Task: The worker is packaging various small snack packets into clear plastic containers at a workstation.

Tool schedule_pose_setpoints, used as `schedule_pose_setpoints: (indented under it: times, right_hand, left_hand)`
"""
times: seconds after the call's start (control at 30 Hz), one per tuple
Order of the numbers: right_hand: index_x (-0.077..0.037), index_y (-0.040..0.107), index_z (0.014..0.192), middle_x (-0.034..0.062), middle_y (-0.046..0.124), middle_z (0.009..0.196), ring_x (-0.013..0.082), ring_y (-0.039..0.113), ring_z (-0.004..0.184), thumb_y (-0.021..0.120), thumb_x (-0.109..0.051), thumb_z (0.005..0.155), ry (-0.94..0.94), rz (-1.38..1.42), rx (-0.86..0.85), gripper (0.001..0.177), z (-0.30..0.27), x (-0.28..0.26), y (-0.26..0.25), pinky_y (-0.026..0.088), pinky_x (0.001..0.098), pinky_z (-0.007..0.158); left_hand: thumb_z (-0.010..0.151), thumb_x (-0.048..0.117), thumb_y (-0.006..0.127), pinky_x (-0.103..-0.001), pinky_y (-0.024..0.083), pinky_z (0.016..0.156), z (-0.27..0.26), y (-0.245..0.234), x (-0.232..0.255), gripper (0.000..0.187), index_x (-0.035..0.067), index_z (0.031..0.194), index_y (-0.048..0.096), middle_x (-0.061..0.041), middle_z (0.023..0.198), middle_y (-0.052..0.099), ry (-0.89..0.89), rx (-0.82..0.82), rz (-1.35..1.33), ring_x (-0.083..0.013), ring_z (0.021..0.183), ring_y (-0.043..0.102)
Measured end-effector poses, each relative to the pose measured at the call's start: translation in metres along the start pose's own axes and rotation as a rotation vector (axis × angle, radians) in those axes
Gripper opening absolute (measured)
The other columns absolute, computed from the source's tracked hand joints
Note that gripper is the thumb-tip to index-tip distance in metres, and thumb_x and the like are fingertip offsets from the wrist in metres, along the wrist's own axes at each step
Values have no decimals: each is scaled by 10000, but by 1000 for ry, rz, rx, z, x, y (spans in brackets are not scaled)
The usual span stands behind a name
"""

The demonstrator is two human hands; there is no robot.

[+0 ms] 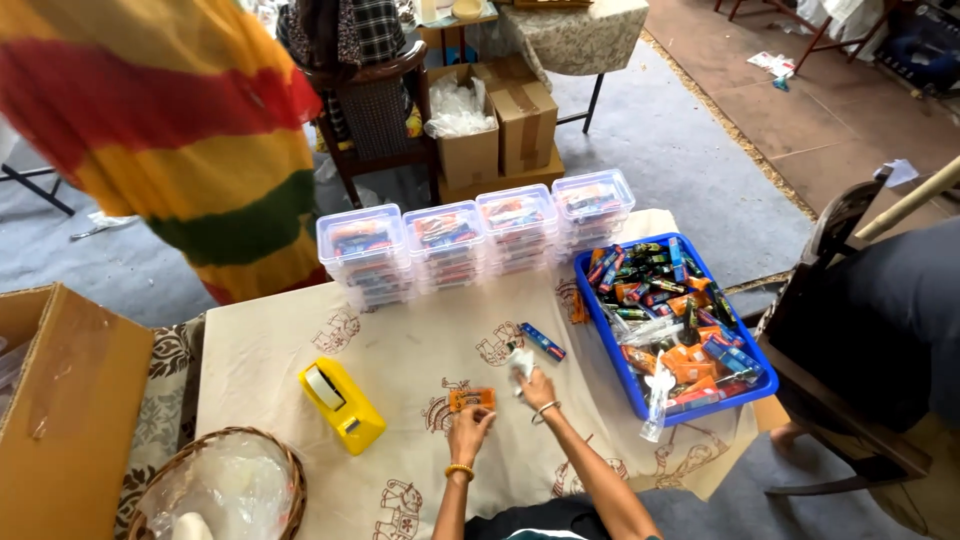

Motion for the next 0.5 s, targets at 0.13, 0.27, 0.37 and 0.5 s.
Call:
schedule_pose_setpoints:
  times: [0.13,0.27,0.37,0.5]
  right_hand:
    - [-65,676,1042,249,728,868,449,715,828,603,-486,971,50,-581,250,433,21,54,-47,565,551,748]
    - [-55,661,1074,265,716,875,478,696,846,630,-376,959,12,-616,421,342,17,24,-81,539,588,736]
    - [-5,644,996,265,707,868,481,689,827,661,-360,953,71,-549,579,359,-8,-6,-91,547,570,714]
    - [-1,630,1189,241,714,977,404,712,897,611,-392,974,-133,-538,474,447,-27,-40,-39,580,481,782]
  left_hand:
    - [892,285,746,-356,594,753,-12,-11,-15,237,144,1084,750,-17,1014,781,-33,109,147,-173,838,755]
    - [869,229,752,-405,557,941,1,-20,-50,426,159,1275,646,-56,1338,651,4,240,210,-265,1136,667]
    - [787,183,817,-429,471,1092,-5,-37,-51,622,148,1360,579,-124,1489,511,166,343,341,-325,1357,500]
    - [717,187,870,-435,409,1147,-6,-41,-69,766,143,1396,520,-167,1563,395,179,314,430,-349,1439,376]
Point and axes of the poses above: each hand's wrist, its own z-axis towards the middle knuckle, its own y-axis out of the palm, x = y × z, the point moved 4 cm from there along z, towards the middle knuckle
